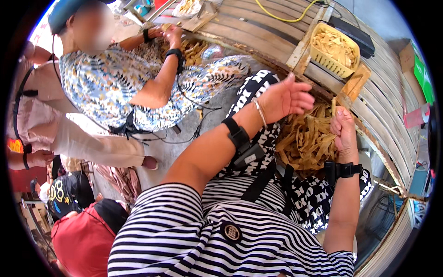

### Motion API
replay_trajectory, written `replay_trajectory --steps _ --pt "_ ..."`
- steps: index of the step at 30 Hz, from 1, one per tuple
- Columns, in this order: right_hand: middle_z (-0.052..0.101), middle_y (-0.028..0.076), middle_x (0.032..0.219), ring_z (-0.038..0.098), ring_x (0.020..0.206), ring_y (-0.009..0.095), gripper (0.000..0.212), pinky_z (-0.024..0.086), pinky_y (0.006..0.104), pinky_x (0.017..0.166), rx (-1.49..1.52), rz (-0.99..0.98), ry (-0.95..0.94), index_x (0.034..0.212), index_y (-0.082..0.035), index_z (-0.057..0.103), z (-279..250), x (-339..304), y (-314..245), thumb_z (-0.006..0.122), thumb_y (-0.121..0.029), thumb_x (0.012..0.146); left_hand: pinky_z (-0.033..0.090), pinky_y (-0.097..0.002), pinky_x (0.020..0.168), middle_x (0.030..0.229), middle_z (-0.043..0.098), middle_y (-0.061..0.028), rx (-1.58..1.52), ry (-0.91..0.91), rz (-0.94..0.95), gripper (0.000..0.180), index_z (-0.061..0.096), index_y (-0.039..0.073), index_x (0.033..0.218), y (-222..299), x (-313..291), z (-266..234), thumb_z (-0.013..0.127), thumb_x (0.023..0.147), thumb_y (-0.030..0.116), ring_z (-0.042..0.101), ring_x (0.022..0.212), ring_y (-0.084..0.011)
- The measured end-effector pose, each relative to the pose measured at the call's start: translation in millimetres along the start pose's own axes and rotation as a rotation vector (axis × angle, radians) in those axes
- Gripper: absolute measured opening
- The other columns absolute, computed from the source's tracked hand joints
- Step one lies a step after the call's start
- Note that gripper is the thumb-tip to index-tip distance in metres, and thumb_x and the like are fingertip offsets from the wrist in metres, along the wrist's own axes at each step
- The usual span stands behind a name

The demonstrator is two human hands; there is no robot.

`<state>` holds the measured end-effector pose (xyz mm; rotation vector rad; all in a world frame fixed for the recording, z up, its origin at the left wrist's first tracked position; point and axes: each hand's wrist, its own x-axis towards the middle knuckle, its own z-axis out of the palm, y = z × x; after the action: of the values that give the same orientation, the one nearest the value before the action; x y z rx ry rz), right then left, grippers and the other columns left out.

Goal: The person processes corn husks by hand at a table, sorting them and gathering them into bundles.

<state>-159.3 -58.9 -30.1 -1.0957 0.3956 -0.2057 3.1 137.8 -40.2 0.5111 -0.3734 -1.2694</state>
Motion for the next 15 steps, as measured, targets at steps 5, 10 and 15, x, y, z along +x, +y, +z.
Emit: replay_trajectory --steps 5,10,15 --pt "0.035 -0.006 0.054 0.027 0.043 0.004 0.015 0.022 0.0185 0.041 0.061 -0.014 0.055 0.09 -0.008 0.054 -15.2 1.4 2.4 0.052 -0.023 0.093 0.046 -0.0356 0.088 0.121 0.055 -0.0198 -0.201 -0.187 0.233 0.067 0.043 -0.002 0.128 40.9 -35.7 -0.6 0.029 0.093 0.053 0.055 0.109 -0.0294" --pt "0.034 -0.006 0.054 0.027 0.043 0.004 0.014 0.022 0.0184 0.041 0.068 0.011 0.054 0.089 -0.009 0.053 -14.0 1.4 7.6 0.051 -0.023 0.094 0.047 -0.0359 0.089 0.126 0.051 -0.0205 -0.201 -0.06 0.266 0.067 0.038 -0.004 0.131 61.3 -101.0 -37.1 0.03 0.094 0.051 0.054 0.109 -0.03" --pt "0.034 -0.006 0.054 0.028 0.043 0.004 0.018 0.022 0.0186 0.041 0.131 0.039 0.101 0.082 -0.013 0.047 -3.0 4.7 5.7 0.049 -0.025 0.095 0.037 -0.0446 0.099 0.134 0.043 -0.02 -0.305 0.193 0.435 0.084 0.037 -0.002 0.133 60.8 -121.6 -47.7 0.032 0.085 0.067 0.042 0.123 -0.0318"
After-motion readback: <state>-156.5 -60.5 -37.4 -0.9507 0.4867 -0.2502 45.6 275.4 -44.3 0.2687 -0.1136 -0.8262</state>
